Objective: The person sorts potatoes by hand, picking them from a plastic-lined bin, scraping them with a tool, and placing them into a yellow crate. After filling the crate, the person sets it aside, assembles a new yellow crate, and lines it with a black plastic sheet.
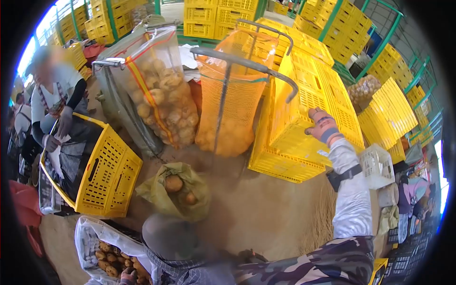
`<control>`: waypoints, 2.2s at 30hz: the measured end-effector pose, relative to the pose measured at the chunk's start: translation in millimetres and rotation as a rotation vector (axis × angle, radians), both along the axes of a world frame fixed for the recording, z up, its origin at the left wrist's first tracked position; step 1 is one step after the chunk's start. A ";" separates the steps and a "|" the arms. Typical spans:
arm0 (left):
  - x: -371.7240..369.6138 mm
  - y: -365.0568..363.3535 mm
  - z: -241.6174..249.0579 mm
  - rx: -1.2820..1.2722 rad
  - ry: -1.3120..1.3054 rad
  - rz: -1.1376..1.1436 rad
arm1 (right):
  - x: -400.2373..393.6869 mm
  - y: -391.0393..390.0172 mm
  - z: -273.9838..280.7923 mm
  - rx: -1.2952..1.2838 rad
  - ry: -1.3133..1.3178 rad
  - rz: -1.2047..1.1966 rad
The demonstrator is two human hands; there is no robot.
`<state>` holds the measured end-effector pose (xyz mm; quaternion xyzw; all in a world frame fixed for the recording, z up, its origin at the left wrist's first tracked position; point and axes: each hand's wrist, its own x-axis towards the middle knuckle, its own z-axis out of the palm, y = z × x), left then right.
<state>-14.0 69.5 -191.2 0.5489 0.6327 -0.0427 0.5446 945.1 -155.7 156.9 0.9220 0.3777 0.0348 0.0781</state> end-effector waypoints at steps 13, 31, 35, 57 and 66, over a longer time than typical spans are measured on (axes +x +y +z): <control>-24.7 1.3 6.3 0.010 -0.030 0.172 | -96.1 -34.3 100.5 -0.111 0.585 0.150; 57.1 -54.7 136.3 0.286 0.253 -0.356 | -237.8 188.4 -100.6 0.407 0.190 0.744; 45.7 -52.5 87.1 0.614 0.317 -0.851 | -477.1 242.9 -156.4 0.193 0.392 1.127; -63.4 11.5 200.1 0.371 0.098 -0.163 | -88.2 -55.6 98.8 0.922 -0.166 0.617; -61.7 -25.5 221.8 0.499 0.303 -0.293 | -388.4 180.5 275.0 0.763 -0.057 1.057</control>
